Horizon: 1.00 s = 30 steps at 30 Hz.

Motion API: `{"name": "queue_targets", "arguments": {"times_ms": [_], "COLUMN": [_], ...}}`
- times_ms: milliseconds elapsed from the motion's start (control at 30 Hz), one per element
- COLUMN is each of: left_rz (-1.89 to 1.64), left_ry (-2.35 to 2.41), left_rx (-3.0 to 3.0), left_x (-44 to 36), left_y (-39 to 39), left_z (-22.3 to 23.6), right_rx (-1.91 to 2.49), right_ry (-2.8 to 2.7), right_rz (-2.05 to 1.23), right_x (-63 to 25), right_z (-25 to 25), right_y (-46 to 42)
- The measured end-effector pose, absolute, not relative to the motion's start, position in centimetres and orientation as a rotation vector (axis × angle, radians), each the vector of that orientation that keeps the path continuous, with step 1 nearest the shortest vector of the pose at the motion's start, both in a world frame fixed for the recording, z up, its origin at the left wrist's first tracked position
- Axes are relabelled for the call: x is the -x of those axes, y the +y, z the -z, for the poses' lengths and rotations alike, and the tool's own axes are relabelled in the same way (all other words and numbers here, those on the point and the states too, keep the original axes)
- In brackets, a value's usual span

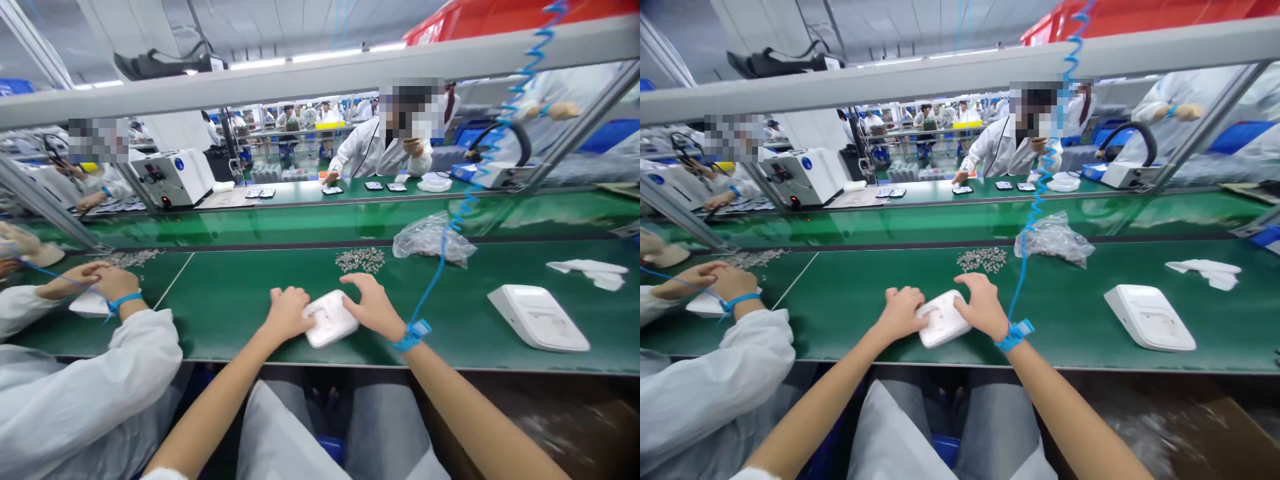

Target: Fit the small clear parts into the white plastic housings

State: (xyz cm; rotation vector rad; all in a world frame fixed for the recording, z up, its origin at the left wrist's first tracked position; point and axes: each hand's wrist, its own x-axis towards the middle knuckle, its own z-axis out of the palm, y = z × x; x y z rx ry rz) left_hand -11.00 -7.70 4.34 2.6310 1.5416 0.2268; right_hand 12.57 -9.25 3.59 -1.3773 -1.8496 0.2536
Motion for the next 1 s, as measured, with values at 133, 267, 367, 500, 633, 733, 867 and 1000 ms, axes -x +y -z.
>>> {"name": "queue_targets", "arguments": {"times_ms": [133,267,367,500,633,733,867,1000], "left_rz": [-0.032,0.090,0.122,0.171,0.271,0.335,0.366,0.365], "left_ry": [1.971,2.192,2.257,2.325,2.373,2.401,2.433,2.507], "left_rx": [-2.485,-2.375,-2.376,-2.385,-2.340,-2.272,-2.176,-2.054], "left_x": [20.0,25.3,27.0,27.9,28.8,29.3,29.8,29.5], "left_y": [-5.7,-3.1,-1.5,-0.5,-0.9,-0.9,0.0,0.9], "left_z": [-5.7,-6.4,-6.7,-7.3,-7.9,-8.1,-8.5,-9.8], "right_rx": [1.383,1.486,1.478,1.512,1.536,1.561,1.573,1.568], "right_ry": [-1.572,-1.478,-1.548,-1.540,-1.562,-1.579,-1.611,-1.610], "right_rz": [-0.272,-0.316,-0.322,-0.331,-0.306,-0.300,-0.310,-0.313], "right_x": [-11.3,-11.7,-12.0,-12.1,-12.2,-12.4,-12.6,-12.6], "right_z": [-1.6,0.8,1.4,1.6,2.3,2.9,3.3,3.1], "right_y": [-5.0,-3.2,-3.3,-3.5,-3.1,-2.7,-2.5,-2.6]}}
